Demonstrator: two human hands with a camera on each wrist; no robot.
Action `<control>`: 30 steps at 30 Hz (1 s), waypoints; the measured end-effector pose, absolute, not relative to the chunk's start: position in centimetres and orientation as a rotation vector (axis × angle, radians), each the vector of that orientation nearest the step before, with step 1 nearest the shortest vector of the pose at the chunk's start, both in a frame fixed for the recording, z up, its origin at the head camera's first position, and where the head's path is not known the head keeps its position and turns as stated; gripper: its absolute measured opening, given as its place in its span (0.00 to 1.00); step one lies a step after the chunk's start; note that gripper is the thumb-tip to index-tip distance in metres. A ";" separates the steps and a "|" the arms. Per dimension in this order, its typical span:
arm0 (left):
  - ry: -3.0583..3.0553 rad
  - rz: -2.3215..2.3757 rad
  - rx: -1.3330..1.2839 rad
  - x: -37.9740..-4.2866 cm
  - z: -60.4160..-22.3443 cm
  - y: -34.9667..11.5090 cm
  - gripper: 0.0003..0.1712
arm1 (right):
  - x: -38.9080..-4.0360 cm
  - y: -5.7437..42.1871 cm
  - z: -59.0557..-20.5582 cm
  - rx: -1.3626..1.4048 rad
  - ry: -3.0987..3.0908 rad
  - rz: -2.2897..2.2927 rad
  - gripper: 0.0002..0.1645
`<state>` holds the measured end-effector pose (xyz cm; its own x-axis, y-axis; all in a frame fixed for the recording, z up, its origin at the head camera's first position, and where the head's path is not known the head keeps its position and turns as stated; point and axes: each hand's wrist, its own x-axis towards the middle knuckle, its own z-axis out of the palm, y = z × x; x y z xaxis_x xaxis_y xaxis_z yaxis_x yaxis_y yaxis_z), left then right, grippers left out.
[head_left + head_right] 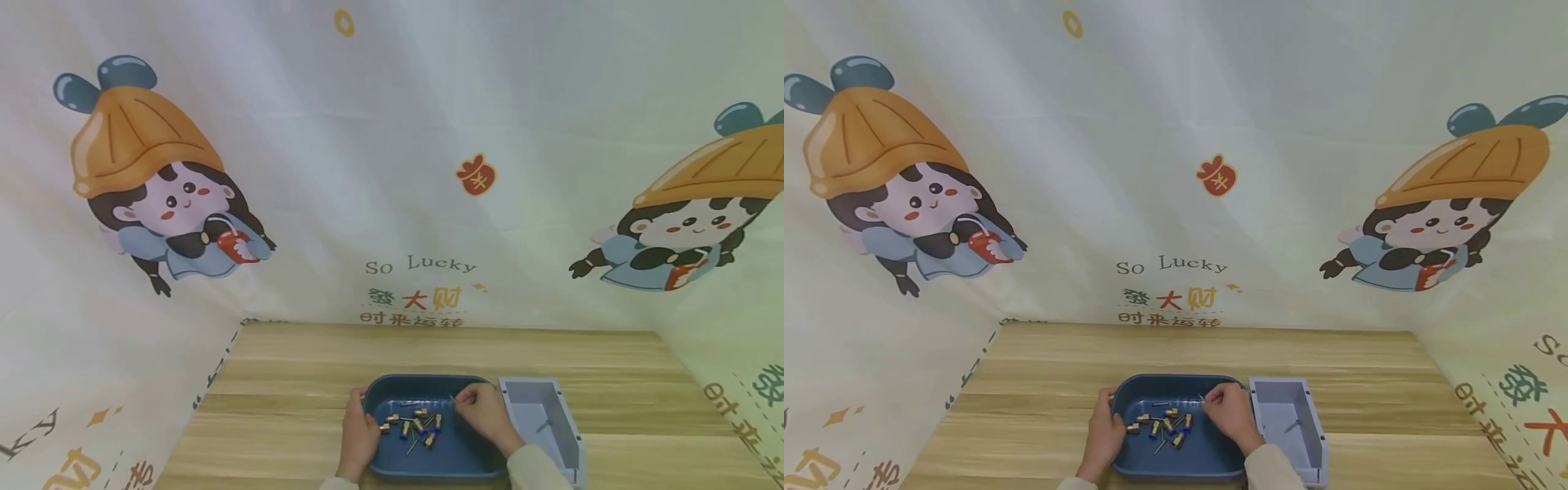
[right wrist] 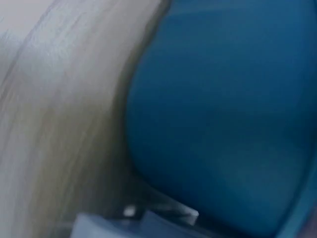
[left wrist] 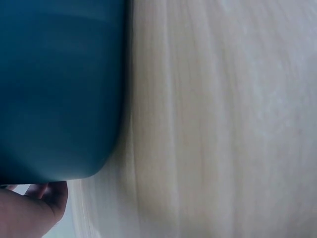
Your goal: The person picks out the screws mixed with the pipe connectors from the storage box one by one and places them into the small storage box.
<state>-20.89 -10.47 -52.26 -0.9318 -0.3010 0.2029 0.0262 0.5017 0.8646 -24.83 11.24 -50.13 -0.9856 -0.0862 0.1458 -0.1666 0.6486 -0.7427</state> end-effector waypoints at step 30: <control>-2.412 -1.398 0.210 -21.0 -52.5 -10.6 0.26 | -24.4 16.0 -46.9 0.078 -2.771 1.156 0.05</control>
